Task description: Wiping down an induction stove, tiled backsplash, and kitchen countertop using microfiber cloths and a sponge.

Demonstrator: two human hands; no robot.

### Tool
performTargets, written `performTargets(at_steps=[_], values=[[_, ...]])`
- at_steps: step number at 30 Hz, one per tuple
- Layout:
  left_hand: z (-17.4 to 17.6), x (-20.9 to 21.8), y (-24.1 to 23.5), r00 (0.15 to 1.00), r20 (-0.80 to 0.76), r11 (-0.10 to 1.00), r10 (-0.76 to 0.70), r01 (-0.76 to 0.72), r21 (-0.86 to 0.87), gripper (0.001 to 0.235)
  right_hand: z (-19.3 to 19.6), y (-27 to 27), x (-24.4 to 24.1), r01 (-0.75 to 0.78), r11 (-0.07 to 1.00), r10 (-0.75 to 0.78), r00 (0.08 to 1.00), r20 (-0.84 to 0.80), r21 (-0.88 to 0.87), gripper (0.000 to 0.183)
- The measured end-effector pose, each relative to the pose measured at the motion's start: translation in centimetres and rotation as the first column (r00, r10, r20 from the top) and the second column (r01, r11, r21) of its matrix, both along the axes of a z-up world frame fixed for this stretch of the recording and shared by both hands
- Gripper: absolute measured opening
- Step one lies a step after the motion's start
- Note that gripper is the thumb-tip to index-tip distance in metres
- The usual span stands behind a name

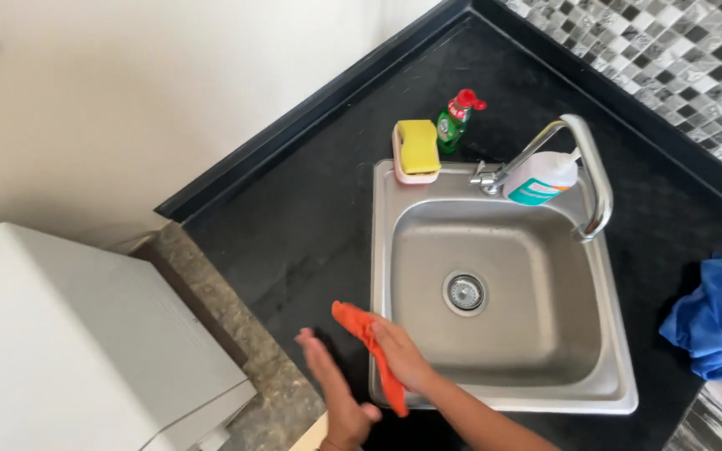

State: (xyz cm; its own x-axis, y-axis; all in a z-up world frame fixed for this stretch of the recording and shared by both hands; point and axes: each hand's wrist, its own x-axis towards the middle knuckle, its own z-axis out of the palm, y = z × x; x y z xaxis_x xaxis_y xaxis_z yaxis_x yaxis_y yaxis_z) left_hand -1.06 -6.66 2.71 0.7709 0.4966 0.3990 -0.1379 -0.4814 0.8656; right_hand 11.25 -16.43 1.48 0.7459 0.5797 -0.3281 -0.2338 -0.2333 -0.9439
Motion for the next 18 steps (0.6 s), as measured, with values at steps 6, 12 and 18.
performTargets(at_steps=[6,12,18], values=[[2.1,5.6,-5.4,0.987,0.161,0.704,0.019,0.102,-0.703,0.06,12.5,0.6,1.1,0.019,0.694,0.356,0.86,-0.366,0.72,0.093],[5.1,13.2,4.6,0.788,0.058,0.683,0.613,-0.491,-0.541,0.051,8.1,-7.4,2.0,0.088,0.907,-0.166,0.973,0.158,0.412,0.058],[2.3,20.9,20.5,0.837,0.218,0.739,0.501,-0.545,0.397,0.053,-5.5,-26.0,-1.3,0.269,0.904,0.061,0.688,0.723,-0.333,0.057]])
